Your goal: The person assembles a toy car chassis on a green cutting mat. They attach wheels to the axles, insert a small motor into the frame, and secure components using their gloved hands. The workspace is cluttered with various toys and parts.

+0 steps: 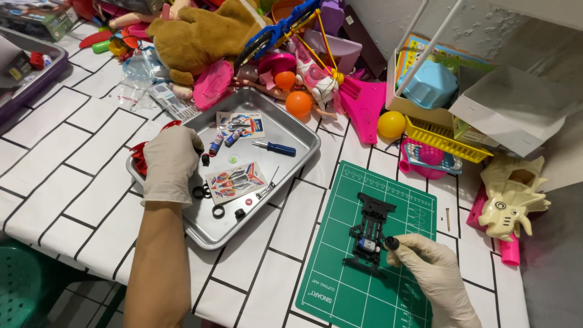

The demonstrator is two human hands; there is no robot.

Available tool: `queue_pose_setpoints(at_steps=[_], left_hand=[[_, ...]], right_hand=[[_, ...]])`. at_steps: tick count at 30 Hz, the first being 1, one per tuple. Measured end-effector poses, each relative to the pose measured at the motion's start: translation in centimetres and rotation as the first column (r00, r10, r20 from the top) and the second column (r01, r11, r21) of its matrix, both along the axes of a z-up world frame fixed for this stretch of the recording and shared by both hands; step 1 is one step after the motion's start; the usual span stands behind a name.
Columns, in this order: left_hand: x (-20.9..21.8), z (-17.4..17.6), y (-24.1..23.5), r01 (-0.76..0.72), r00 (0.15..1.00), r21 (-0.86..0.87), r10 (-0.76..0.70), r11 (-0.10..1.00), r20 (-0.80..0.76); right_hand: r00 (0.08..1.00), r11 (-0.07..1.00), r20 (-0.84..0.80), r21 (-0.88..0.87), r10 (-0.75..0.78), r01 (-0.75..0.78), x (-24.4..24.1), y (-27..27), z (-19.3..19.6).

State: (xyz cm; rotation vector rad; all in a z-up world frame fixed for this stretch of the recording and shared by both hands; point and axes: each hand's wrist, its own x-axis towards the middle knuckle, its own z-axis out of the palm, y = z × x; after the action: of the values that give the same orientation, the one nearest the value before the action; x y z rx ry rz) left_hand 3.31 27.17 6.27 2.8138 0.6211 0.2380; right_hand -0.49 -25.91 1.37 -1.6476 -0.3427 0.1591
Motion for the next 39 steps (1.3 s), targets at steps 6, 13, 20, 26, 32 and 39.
queue_pose_setpoints(at_steps=[6, 13, 20, 26, 32, 39], left_hand=[[-0.6, 2.3, -2.3, 0.076, 0.979, -0.028, -0.069, 0.997, 0.194], [-0.1, 2.8, -16.0, 0.807, 0.554, -0.353, -0.397, 0.474, 0.732], [-1.5, -1.3, -25.5, 0.828, 0.54, -0.553, -0.41, 0.098, 0.735], [0.1, -3.5, -27.4, 0.68, 0.73, -0.733, -0.116, 0.026, 0.673], [0.3, -4.2, -27.5, 0.761, 0.649, -0.643, -0.139, 0.092, 0.748], [-2.1, -2.8, -27.8, 0.899, 0.437, -0.418, -0.189, 0.13, 0.879]], right_hand=[[0.999, 0.998, 0.004, -0.021, -0.054, 0.054, 0.1, 0.5, 0.0], [0.994, 0.995, 0.054, -0.02, -0.096, 0.097, 1.4, 0.1, -0.5], [0.942, 0.941, -0.045, -0.071, -0.333, 0.33, 2.7, 1.3, 0.9], [0.94, 0.94, 0.164, -0.119, -0.299, 0.32, 3.5, 2.4, 1.1], [0.938, 0.951, 0.257, -0.14, -0.234, 0.276, 3.2, 4.8, 3.0], [0.922, 0.949, 0.332, -0.168, -0.199, 0.265, 1.8, 5.7, 4.7]])
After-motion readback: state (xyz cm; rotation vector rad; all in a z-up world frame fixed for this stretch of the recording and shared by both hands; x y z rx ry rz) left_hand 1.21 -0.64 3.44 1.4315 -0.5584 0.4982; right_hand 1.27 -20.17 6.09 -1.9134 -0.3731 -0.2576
